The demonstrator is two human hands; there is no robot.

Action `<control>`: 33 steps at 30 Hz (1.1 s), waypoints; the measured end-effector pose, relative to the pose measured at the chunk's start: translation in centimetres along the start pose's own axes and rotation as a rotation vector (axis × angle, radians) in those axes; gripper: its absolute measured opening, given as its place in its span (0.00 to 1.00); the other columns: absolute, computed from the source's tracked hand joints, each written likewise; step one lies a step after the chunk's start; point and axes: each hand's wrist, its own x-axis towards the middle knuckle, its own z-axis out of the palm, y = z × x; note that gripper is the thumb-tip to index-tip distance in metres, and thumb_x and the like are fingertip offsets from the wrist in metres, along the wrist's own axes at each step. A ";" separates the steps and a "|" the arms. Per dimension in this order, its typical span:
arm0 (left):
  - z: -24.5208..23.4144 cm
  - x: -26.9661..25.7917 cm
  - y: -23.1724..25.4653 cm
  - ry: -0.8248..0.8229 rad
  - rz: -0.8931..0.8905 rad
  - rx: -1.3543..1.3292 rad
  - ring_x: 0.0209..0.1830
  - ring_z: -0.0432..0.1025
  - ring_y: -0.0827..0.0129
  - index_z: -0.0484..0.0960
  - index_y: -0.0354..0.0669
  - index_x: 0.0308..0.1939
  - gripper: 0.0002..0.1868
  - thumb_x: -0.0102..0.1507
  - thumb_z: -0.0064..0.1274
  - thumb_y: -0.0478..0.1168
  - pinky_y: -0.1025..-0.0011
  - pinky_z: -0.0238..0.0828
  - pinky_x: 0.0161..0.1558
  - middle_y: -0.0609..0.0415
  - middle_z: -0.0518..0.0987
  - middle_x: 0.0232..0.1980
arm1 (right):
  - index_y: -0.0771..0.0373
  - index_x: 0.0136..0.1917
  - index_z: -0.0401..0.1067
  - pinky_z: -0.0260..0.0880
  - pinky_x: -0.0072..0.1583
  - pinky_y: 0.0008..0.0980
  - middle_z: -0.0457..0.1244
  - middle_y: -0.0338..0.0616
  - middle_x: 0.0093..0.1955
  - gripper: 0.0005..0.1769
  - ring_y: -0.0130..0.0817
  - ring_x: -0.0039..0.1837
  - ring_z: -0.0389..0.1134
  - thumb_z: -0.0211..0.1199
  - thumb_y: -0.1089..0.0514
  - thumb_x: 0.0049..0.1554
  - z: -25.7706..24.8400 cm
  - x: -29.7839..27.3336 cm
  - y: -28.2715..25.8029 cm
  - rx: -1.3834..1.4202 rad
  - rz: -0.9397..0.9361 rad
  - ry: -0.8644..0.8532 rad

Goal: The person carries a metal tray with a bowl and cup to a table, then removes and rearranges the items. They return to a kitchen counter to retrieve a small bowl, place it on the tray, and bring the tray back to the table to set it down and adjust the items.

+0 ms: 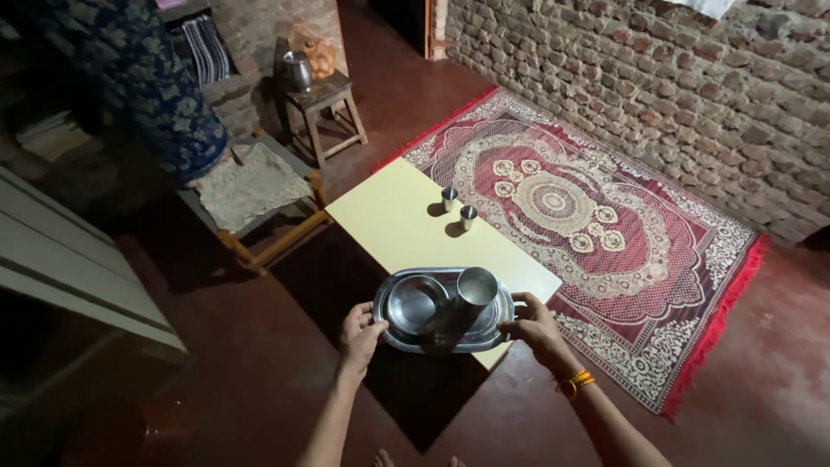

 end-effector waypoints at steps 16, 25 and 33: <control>-4.7 5.5 4.5 -0.051 -0.032 0.083 0.39 0.76 0.71 0.76 0.35 0.57 0.23 0.57 0.56 0.31 0.72 0.72 0.42 0.50 0.85 0.43 | 0.68 0.66 0.63 0.71 0.45 0.33 0.70 0.51 0.48 0.34 0.35 0.45 0.71 0.68 0.69 0.46 6.6 2.7 -1.4 0.030 0.010 0.091; -5.9 7.1 7.0 -0.111 -0.057 0.157 0.40 0.78 0.71 0.77 0.34 0.56 0.21 0.58 0.57 0.31 0.73 0.75 0.44 0.49 0.85 0.43 | 0.69 0.66 0.63 0.72 0.45 0.33 0.70 0.52 0.48 0.34 0.36 0.44 0.72 0.68 0.70 0.47 9.3 2.8 -2.2 0.080 0.047 0.161; -4.8 11.9 4.3 -0.164 -0.103 0.041 0.38 0.77 0.69 0.75 0.33 0.56 0.22 0.57 0.55 0.29 0.71 0.75 0.41 0.49 0.84 0.44 | 0.69 0.66 0.63 0.71 0.44 0.34 0.70 0.53 0.47 0.33 0.37 0.44 0.72 0.68 0.70 0.47 7.8 5.7 -1.1 0.062 0.043 0.205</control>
